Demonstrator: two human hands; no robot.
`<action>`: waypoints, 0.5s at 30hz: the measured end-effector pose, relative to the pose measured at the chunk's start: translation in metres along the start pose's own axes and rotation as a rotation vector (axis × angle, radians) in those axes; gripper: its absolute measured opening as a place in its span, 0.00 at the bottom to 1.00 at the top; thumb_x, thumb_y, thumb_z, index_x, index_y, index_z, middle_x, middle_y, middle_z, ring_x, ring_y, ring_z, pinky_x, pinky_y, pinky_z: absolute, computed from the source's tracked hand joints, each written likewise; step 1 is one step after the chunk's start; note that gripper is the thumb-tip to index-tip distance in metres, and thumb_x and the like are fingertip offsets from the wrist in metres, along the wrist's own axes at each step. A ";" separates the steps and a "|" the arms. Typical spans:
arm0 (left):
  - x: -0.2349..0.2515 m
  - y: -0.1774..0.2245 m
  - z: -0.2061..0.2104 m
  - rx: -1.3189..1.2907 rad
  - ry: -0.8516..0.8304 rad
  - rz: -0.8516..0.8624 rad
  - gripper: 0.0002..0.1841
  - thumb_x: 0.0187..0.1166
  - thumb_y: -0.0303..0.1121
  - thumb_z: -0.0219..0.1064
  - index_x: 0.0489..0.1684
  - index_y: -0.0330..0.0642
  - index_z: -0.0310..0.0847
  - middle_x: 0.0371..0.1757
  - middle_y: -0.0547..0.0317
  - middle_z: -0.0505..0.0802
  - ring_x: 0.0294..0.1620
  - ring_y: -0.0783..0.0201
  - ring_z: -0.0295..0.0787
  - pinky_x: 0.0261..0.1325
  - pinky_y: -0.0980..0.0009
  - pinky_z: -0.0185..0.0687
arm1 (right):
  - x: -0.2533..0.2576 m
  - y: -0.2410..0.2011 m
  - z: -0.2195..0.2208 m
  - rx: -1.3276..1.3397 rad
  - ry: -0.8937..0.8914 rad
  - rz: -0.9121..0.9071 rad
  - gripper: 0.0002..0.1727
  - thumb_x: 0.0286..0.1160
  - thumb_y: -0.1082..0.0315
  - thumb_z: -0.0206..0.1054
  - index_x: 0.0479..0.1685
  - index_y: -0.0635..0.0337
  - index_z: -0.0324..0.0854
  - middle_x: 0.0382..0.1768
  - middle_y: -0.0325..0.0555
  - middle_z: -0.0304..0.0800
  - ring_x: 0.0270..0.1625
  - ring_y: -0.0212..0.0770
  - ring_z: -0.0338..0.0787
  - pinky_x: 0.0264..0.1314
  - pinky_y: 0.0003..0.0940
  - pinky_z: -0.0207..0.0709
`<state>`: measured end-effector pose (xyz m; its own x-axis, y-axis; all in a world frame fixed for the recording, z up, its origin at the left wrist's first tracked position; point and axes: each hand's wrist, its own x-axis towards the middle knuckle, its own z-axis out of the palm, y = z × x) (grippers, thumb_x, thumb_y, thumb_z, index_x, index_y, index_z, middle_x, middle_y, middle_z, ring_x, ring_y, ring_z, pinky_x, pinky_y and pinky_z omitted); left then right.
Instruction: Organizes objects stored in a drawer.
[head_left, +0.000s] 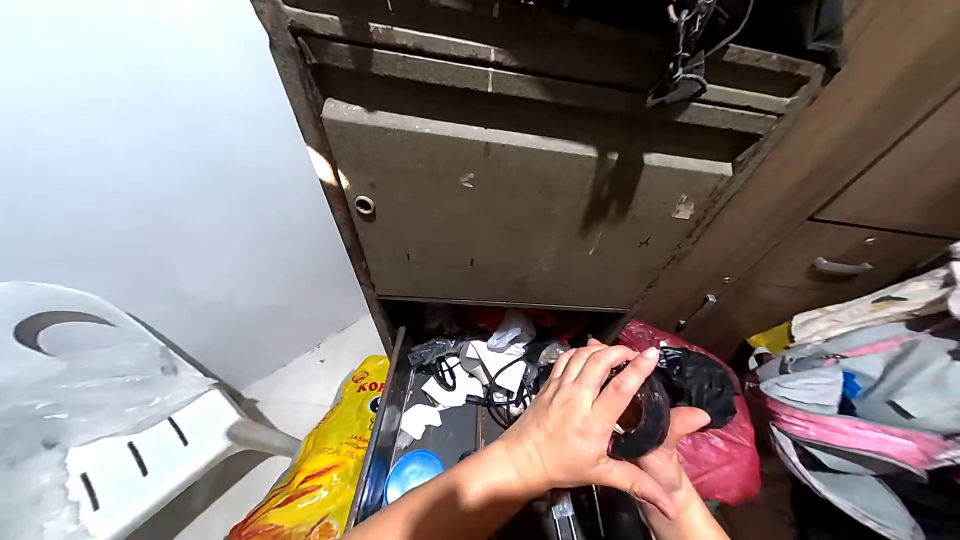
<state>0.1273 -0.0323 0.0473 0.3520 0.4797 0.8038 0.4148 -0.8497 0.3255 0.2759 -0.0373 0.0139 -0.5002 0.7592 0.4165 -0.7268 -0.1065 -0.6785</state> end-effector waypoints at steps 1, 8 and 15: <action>0.000 0.004 0.001 0.022 0.033 -0.018 0.54 0.66 0.77 0.60 0.77 0.32 0.75 0.65 0.37 0.89 0.66 0.45 0.86 0.71 0.51 0.78 | -0.002 0.006 0.003 0.046 0.045 -0.022 0.35 0.69 0.26 0.62 0.58 0.44 0.90 0.54 0.31 0.96 0.60 0.26 0.92 0.68 0.28 0.83; -0.005 0.018 0.014 -0.263 0.229 -0.268 0.35 0.71 0.51 0.70 0.66 0.25 0.84 0.64 0.35 0.89 0.68 0.53 0.86 0.72 0.64 0.80 | 0.009 0.031 0.071 -0.622 0.904 -0.313 0.37 0.91 0.44 0.46 0.72 0.76 0.62 0.54 0.35 0.85 0.59 0.15 0.84 0.67 0.16 0.77; -0.019 0.016 0.019 -0.395 0.397 -0.268 0.29 0.77 0.48 0.65 0.59 0.24 0.86 0.61 0.37 0.92 0.70 0.62 0.86 0.76 0.70 0.76 | 0.015 0.038 0.075 -0.700 0.818 -0.396 0.26 0.90 0.55 0.49 0.56 0.73 0.78 0.49 0.28 0.93 0.58 0.13 0.87 0.65 0.16 0.79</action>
<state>0.1436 -0.0510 0.0280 -0.0917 0.6341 0.7678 0.0764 -0.7643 0.6403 0.2055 -0.0775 0.0397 0.3470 0.8771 0.3321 -0.2155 0.4192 -0.8820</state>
